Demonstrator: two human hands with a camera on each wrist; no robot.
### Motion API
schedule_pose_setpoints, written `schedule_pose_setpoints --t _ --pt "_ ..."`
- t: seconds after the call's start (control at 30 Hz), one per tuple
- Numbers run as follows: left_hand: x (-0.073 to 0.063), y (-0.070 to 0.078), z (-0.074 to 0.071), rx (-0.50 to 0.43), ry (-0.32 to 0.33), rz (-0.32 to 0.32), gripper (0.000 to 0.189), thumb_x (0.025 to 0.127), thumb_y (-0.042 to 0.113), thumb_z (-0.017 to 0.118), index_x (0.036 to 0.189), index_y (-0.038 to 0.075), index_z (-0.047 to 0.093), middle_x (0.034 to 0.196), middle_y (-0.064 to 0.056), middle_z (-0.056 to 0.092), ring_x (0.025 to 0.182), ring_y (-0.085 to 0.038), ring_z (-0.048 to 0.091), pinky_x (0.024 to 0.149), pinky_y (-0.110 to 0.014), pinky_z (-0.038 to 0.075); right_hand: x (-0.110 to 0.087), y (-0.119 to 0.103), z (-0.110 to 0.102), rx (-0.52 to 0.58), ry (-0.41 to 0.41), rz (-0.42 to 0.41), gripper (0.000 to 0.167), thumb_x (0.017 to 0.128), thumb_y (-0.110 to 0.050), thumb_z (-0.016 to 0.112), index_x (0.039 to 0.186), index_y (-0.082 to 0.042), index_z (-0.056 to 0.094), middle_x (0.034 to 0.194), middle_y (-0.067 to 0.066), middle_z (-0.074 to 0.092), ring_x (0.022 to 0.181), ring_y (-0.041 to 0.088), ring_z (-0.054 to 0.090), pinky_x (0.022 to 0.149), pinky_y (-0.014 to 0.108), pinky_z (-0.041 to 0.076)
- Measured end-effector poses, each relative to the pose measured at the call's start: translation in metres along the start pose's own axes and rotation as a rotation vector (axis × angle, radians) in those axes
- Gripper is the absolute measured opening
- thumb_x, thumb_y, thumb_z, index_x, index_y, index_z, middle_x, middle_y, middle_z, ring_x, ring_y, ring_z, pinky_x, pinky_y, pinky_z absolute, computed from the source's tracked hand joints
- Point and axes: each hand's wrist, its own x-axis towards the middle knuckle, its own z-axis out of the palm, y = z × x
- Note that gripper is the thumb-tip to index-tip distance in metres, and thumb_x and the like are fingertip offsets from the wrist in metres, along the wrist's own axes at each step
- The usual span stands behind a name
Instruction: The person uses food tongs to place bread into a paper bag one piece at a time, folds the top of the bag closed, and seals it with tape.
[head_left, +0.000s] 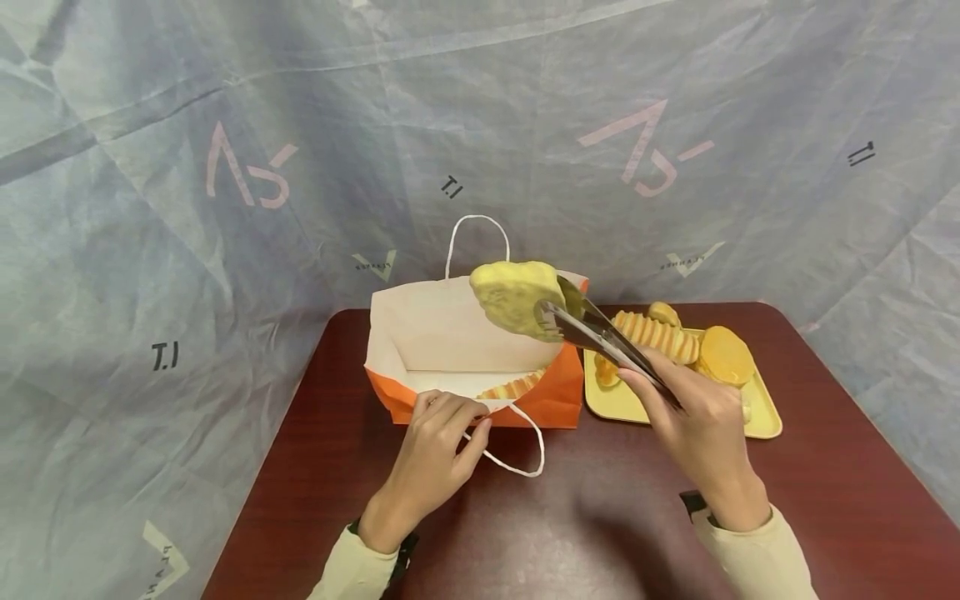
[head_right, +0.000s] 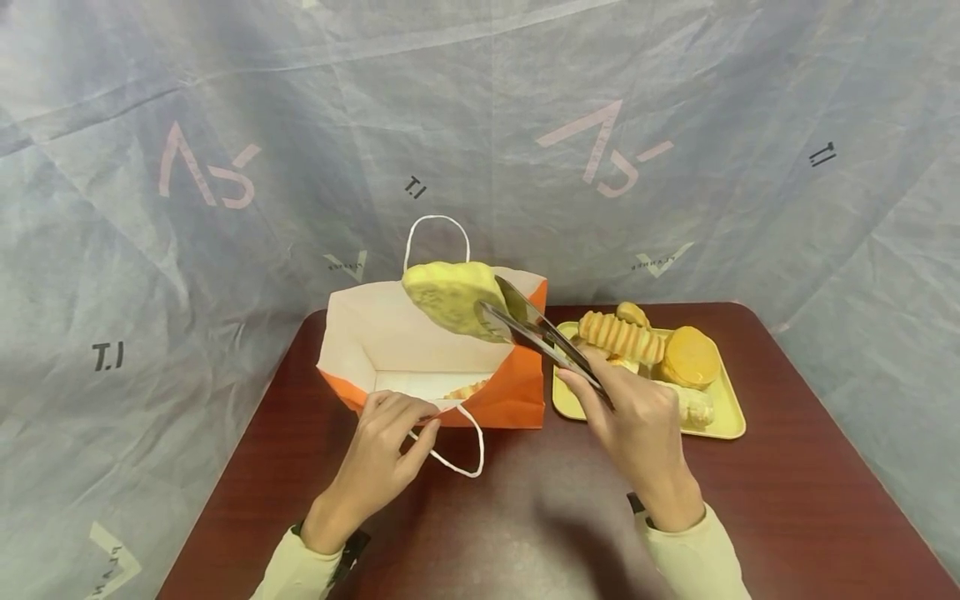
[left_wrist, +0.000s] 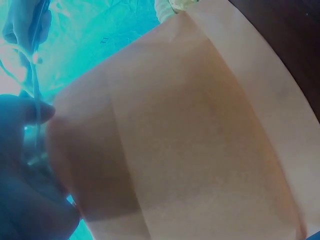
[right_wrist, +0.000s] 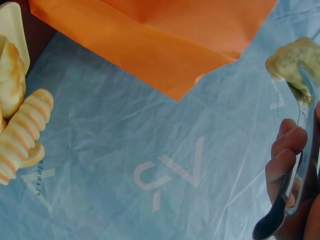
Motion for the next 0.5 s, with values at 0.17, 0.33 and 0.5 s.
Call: schedule_pose_setpoints --t 0.17,0.33,0.5 --pt "0.0009 0.0006 0.0009 0.001 0.001 -0.005 0.007 0.095 0.018 0.062 0.093 0.014 0.068 0.087 0.005 0.066 0.084 -0.013 0.061 0.087 -0.038 0.039 0.0015 0.0 0.003 0.012 -0.019 -0.008 0.038 0.096 -0.039 0.065 0.107 -0.005 0.076 0.088 0.005 0.075 0.058 0.017 0.066 0.052 0.033 0.048" --pt "0.0017 0.0017 0.001 0.001 -0.002 -0.006 0.006 0.095 0.018 0.063 0.093 0.015 0.067 0.087 0.005 0.066 0.083 -0.013 0.061 0.087 -0.038 0.039 0.0013 -0.0002 0.0065 0.015 -0.011 -0.019 0.04 0.097 -0.042 0.062 0.105 -0.005 0.076 0.084 0.004 0.075 0.055 0.015 0.063 0.049 0.031 0.046" --pt "0.0024 0.0033 0.001 -0.003 -0.003 -0.006 0.005 0.094 0.017 0.063 0.092 0.015 0.067 0.086 0.006 0.065 0.082 -0.013 0.061 0.087 -0.038 0.038 0.0009 -0.0005 0.0104 0.028 0.012 -0.028 0.039 0.097 -0.041 0.063 0.104 -0.005 0.076 0.076 0.002 0.072 0.053 0.014 0.062 0.047 0.031 0.045"
